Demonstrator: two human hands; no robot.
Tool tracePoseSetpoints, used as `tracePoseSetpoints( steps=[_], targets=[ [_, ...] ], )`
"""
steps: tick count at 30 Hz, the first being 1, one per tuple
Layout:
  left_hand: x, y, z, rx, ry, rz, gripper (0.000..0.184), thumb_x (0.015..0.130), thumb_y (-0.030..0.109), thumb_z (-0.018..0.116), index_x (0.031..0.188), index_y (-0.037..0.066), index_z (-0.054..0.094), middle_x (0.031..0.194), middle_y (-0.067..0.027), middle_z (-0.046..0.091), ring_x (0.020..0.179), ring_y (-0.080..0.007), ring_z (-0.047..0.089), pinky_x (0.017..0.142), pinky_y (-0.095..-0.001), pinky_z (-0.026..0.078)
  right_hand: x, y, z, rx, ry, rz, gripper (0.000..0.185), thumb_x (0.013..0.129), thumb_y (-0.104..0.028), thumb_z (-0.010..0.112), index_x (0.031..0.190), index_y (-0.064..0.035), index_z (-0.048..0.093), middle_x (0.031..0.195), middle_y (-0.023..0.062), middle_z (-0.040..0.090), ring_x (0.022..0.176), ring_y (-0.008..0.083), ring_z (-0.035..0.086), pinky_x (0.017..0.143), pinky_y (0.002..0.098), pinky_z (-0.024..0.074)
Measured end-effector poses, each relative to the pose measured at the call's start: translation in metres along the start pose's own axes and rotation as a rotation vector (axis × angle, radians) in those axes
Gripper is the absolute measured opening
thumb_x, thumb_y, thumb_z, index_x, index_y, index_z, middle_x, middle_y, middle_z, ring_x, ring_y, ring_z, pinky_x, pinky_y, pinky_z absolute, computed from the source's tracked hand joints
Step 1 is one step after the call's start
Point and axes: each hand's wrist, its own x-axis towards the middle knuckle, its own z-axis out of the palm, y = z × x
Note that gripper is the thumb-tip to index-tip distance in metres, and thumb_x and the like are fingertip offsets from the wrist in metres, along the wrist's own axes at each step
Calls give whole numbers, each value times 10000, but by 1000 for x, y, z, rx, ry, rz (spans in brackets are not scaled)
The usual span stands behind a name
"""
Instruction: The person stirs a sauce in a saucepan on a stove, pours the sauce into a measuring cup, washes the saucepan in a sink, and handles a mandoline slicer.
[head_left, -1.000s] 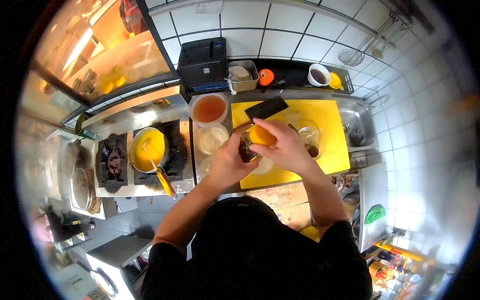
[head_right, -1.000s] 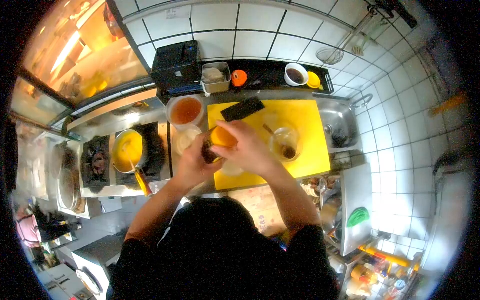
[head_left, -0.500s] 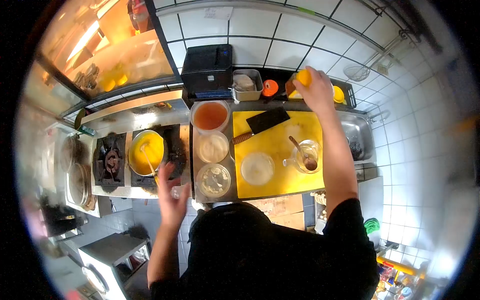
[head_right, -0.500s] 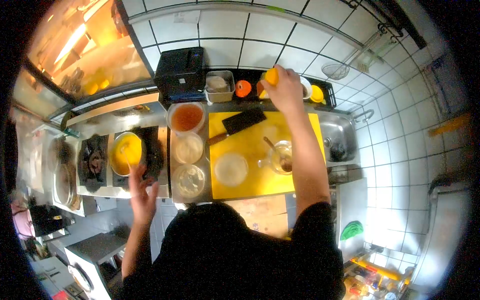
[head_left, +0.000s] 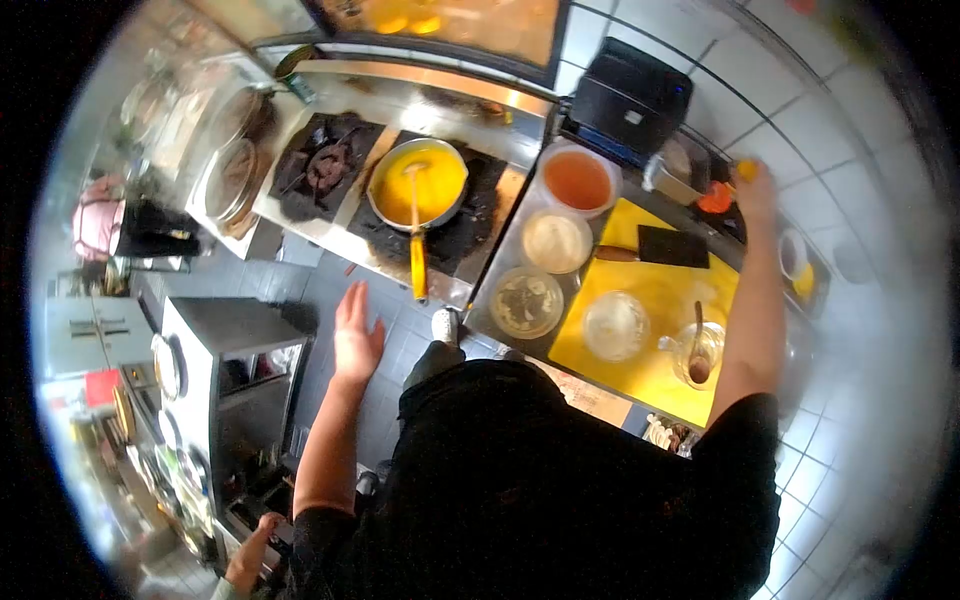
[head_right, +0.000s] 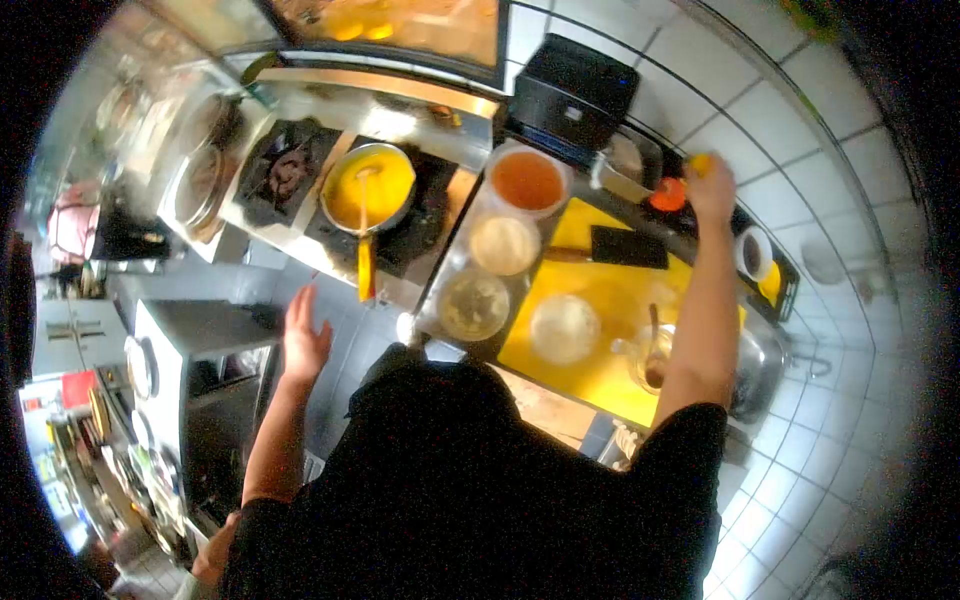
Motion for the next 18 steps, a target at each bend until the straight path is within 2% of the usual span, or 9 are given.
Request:
tracePoseSetpoints(
  steps=[3, 6, 9, 11, 12, 13, 14, 16, 18],
  targets=[
    [33, 9, 14, 128, -83, 179, 705, 827, 3, 571, 1506, 73, 397, 1499, -256, 416, 1367, -448, 418, 1131, -498, 389, -18, -41, -47, -48, -81, 0, 591, 886, -360, 732, 1330, -9, 563, 1300, 227, 615, 1181, 406, 587, 1039, 490, 444],
    [68, 17, 29, 312, -170, 410, 641, 831, 9, 533, 1460, 83, 434, 1490, -245, 423, 1363, -434, 424, 1130, -512, 383, -56, -90, -64, -75, 525, -202, 631, 890, -386, 733, 1362, -21, 530, 1316, 221, 606, 1179, 394, 590, 1017, 487, 463],
    [97, 16, 41, 380, -243, 586, 464, 826, 50, 583, 1290, 39, 569, 1425, -236, 481, 1354, -407, 442, 1119, -501, 388, -138, -184, -64, 418, 263, -256, 537, 901, -345, 741, 1308, -33, 582, 1293, 202, 624, 1090, 332, 656, 930, 412, 531],
    [110, 7, 39, 337, -249, 640, 312, 802, 100, 639, 1093, -8, 606, 1269, -244, 557, 1167, -377, 578, 968, -452, 505, -201, -236, -24, 845, -35, -306, 503, 900, -280, 756, 1298, -25, 585, 1222, 155, 672, 1042, 261, 681, 914, 364, 544],
    [114, 1, 35, 294, -291, 618, 301, 793, 104, 647, 1068, -14, 607, 1237, -246, 566, 1100, -370, 610, 918, -443, 529, -235, -267, -16, 1255, -393, -122, 500, 910, -276, 746, 1300, -9, 581, 1243, 171, 657, 1050, 252, 683, 900, 379, 556],
    [117, -4, 31, 252, -333, 597, 291, 785, 108, 656, 1042, -19, 608, 1206, -247, 576, 1032, -363, 642, 868, -433, 553, -259, -296, -10, 1023, -551, -112, 548, 918, -288, 734, 1346, 3, 551, 1295, 220, 623, 1071, 262, 679, 888, 395, 565],
    [118, -6, 22, 223, -145, 683, 117, 854, 80, 630, 941, 29, 569, 1056, -169, 620, 837, -316, 670, 708, -432, 575, -281, -319, 4, 1087, -783, -15, 637, 923, -332, 722, 1401, 24, 495, 1321, 245, 598, 1092, 276, 673, 889, 398, 570],
    [120, 1, -18, 55, -162, 569, 139, 845, 74, 646, 963, 5, 617, 992, -190, 642, 834, -336, 673, 734, -425, 574, -310, -356, 35, 890, -977, -79, 718, 942, -406, 680, 1439, 52, 439, 1272, 240, 617, 1066, 286, 677, 882, 382, 573],
    [131, -3, -45, -137, -62, 470, 104, 861, 70, 656, 931, -7, 662, 852, -208, 660, 827, -358, 668, 732, -397, 577, -332, -390, 66, 1217, -1188, 208, 545, 944, -376, 678, 1296, 17, 539, 1118, 181, 676, 868, 233, 682, 765, 346, 573]
  ],
)
